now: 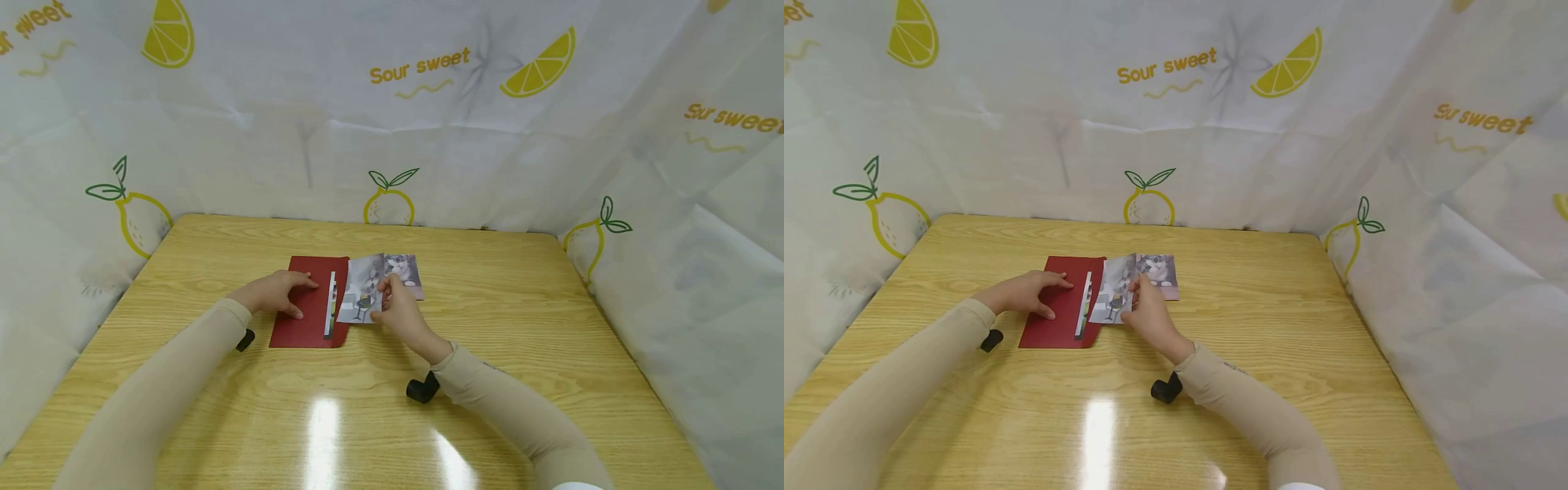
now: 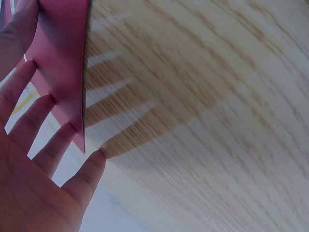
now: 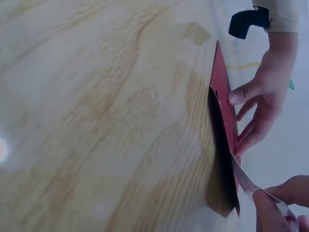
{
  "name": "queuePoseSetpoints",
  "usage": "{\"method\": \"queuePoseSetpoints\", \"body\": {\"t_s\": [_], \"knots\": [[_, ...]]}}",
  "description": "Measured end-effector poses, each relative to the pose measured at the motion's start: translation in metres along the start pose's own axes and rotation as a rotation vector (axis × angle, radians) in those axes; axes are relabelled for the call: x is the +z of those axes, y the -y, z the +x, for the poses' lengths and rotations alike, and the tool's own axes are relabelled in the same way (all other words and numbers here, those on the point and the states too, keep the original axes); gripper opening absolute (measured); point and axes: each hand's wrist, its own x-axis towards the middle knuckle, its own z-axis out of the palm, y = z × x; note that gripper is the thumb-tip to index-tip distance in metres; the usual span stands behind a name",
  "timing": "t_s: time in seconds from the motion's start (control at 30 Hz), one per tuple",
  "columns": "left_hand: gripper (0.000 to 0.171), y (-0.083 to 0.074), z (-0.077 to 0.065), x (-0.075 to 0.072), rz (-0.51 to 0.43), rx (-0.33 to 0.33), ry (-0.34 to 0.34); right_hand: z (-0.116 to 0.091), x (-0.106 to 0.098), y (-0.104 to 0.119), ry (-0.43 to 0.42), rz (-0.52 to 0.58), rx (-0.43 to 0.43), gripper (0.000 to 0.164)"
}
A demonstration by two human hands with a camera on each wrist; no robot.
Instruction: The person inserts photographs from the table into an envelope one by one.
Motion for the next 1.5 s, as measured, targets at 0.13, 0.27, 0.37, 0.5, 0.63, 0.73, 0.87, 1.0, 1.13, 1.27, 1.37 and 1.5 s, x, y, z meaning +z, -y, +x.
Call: {"method": "queuePoseSetpoints", "body": {"t_s": [0.13,0.27,0.37,0.5,0.63,0.73,0.87,1.0,1.13,1.27,1.37,1.5], "knots": [[0.064,0.0,0.0,0.0,0.007,0.001,0.0,0.0,0.004,0.003,0.02,-0.012,0.001,0.045],[0.064,0.0,0.001,0.0,0.009,0.006,0.0,-0.001,0.005,0.005,0.029,-0.023,-0.008,0.045],[0.063,0.0,0.001,0.0,0.008,0.009,0.0,-0.001,0.005,0.006,0.03,-0.026,-0.008,0.045],[0.063,0.0,0.001,0.0,0.005,0.008,0.003,-0.001,0.006,0.005,0.033,0.01,0.025,0.046],[0.064,0.0,0.001,-0.001,0.005,0.007,0.007,0.0,0.007,0.003,0.033,0.073,0.068,0.047],[0.064,0.0,0.001,-0.001,0.007,0.004,0.009,0.001,0.007,0.0,0.039,0.114,0.092,0.047],[0.064,0.0,0.002,-0.001,0.009,0.002,0.01,0.003,0.008,-0.004,0.048,0.179,0.124,0.047],[0.064,0.001,0.003,-0.001,0.011,-0.003,0.01,0.005,0.009,-0.005,0.049,0.23,0.173,0.047],[0.065,0.001,0.004,0.0,0.014,-0.004,0.011,0.006,0.01,-0.005,0.042,0.259,0.231,0.046],[0.065,0.0,0.005,0.0,0.015,-0.009,0.014,0.007,0.012,-0.005,0.04,0.296,0.278,0.047],[0.065,-0.001,0.005,0.0,0.016,-0.014,0.015,0.008,0.014,-0.006,0.043,0.322,0.293,0.048],[0.064,-0.002,0.004,0.0,0.019,-0.011,0.015,0.009,0.017,-0.007,0.055,0.356,0.301,0.049]]}}
